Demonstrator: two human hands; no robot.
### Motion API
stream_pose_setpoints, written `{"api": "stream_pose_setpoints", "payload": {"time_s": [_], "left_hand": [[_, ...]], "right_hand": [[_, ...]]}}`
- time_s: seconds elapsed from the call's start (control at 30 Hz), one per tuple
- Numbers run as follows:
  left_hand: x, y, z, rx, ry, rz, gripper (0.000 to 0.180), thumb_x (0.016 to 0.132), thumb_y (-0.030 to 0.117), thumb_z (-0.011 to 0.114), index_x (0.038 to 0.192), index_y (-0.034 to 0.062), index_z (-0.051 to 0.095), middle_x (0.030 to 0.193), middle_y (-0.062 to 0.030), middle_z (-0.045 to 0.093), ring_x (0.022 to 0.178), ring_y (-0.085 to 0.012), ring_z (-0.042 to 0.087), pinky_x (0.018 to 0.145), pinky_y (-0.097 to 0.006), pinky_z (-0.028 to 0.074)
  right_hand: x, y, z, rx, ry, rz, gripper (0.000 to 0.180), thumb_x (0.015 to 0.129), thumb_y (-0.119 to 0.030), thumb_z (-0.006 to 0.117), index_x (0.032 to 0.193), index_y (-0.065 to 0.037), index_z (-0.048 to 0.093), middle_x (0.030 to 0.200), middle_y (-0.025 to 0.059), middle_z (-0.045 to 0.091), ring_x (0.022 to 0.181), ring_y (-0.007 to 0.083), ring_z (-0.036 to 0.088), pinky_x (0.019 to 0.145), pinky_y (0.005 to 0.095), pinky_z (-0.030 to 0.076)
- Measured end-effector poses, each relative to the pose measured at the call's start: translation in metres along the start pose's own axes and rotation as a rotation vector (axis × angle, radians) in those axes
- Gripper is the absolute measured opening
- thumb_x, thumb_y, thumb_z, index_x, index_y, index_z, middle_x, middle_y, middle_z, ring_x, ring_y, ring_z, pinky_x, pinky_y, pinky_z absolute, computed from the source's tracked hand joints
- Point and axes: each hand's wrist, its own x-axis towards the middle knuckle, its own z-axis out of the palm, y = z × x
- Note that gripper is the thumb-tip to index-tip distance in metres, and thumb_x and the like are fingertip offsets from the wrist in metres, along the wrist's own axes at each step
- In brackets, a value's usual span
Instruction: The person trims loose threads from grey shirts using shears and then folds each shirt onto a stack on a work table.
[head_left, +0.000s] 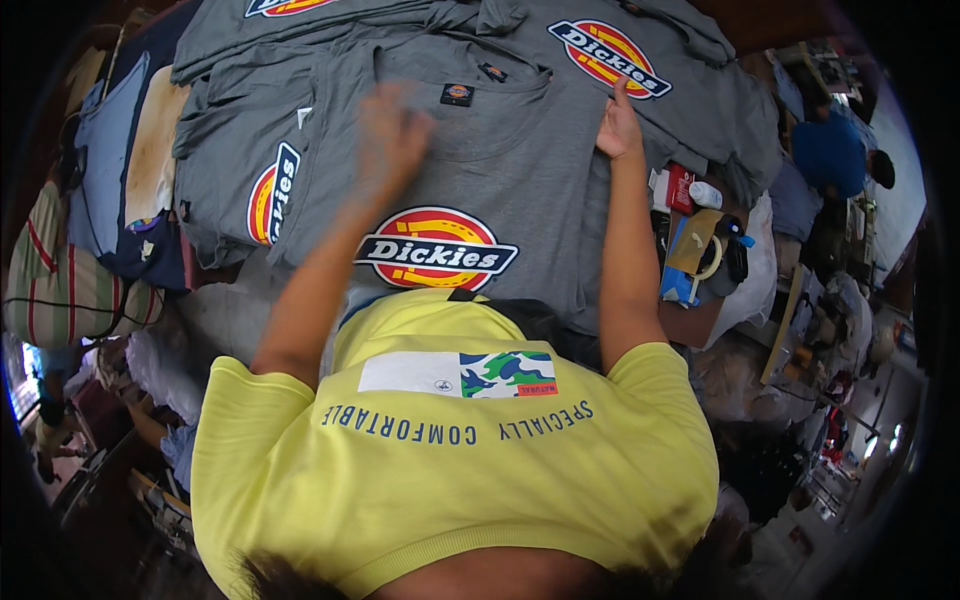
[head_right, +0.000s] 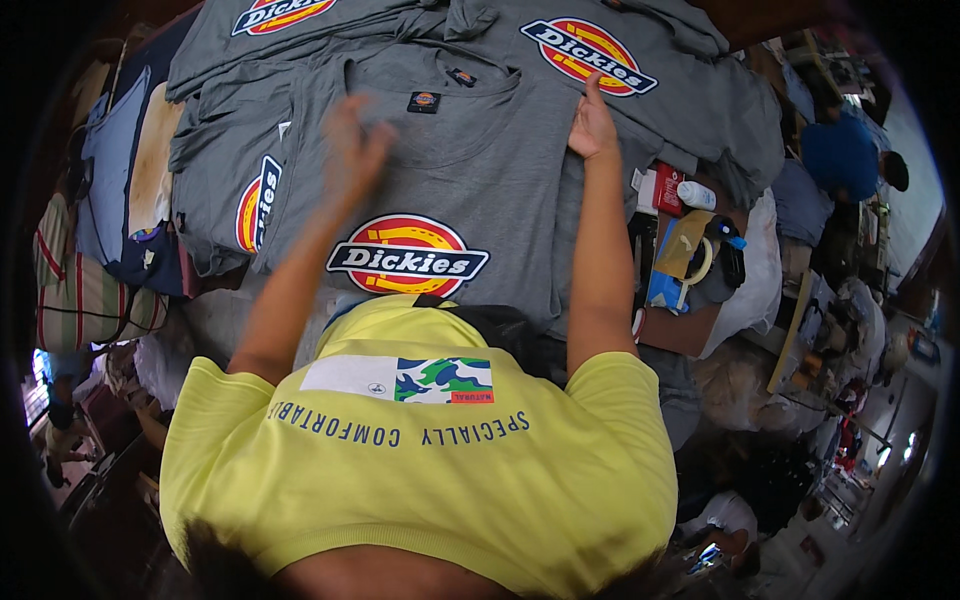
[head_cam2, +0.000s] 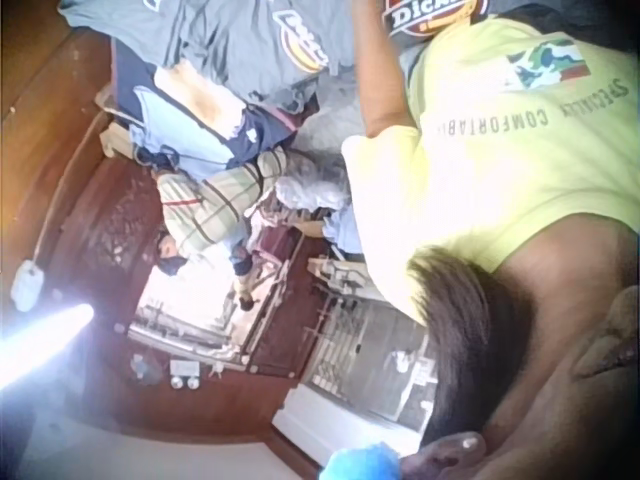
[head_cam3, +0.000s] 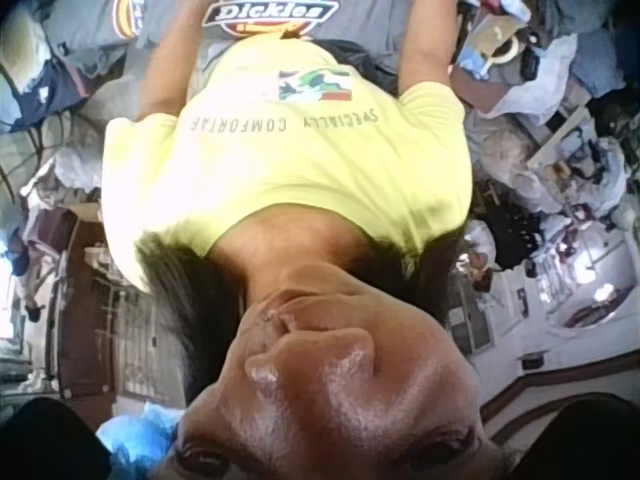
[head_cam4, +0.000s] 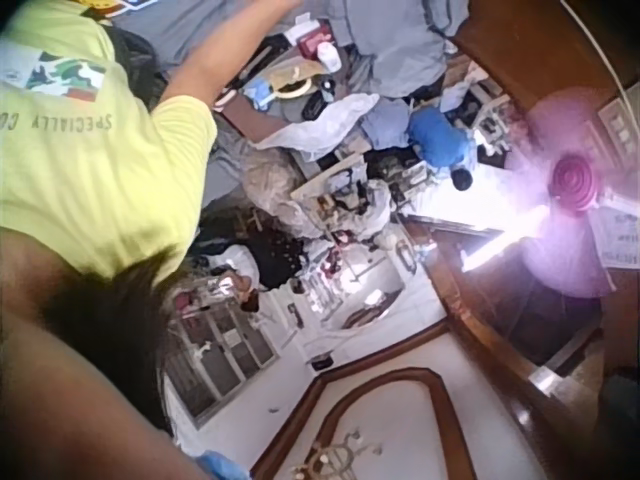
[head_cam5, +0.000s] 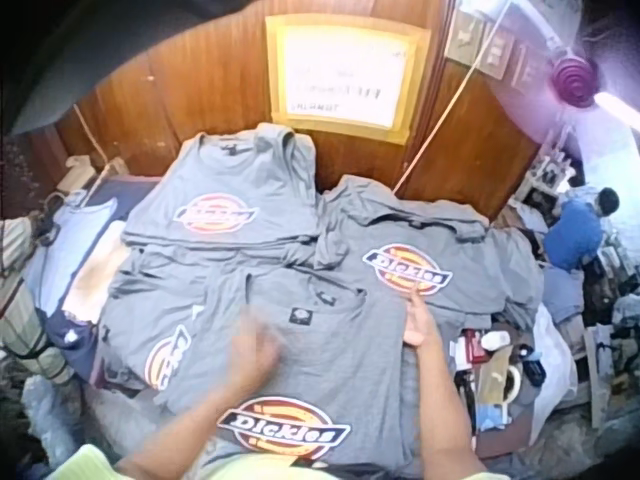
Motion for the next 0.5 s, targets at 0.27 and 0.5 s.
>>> {"api": "stream_pose_setpoints", "payload": {"time_s": [0.27, 0.5], "left_hand": [[0.063, -0.151, -0.025, 0.051, -0.159, -0.677, 0.075, 0.062, 0.049, 0.073, 0.108, -0.0066, 0.049, 0.094, -0.0164, 0.058, 0.090, -0.0251, 0.056, 0.076, -0.033, 0.045], [0.079, -0.156, -0.055, -0.184, -0.500, -0.842, 0.069, 0.064, 0.045, 0.072, 0.104, -0.0084, 0.052, 0.103, -0.0197, 0.057, 0.095, -0.0258, 0.056, 0.080, -0.033, 0.044]], "right_hand": [[-0.001, 0.001, 0.009, -0.030, -0.014, -0.003, 0.071, 0.082, -0.055, 0.043, 0.125, 0.001, 0.036, 0.124, 0.0138, 0.046, 0.117, 0.0255, 0.042, 0.098, 0.0405, 0.034], [-0.004, -0.004, 0.004, 0.009, -0.033, 0.030, 0.070, 0.083, -0.054, 0.042, 0.126, 0.000, 0.036, 0.125, 0.0127, 0.046, 0.117, 0.0235, 0.042, 0.098, 0.0400, 0.034]]}}
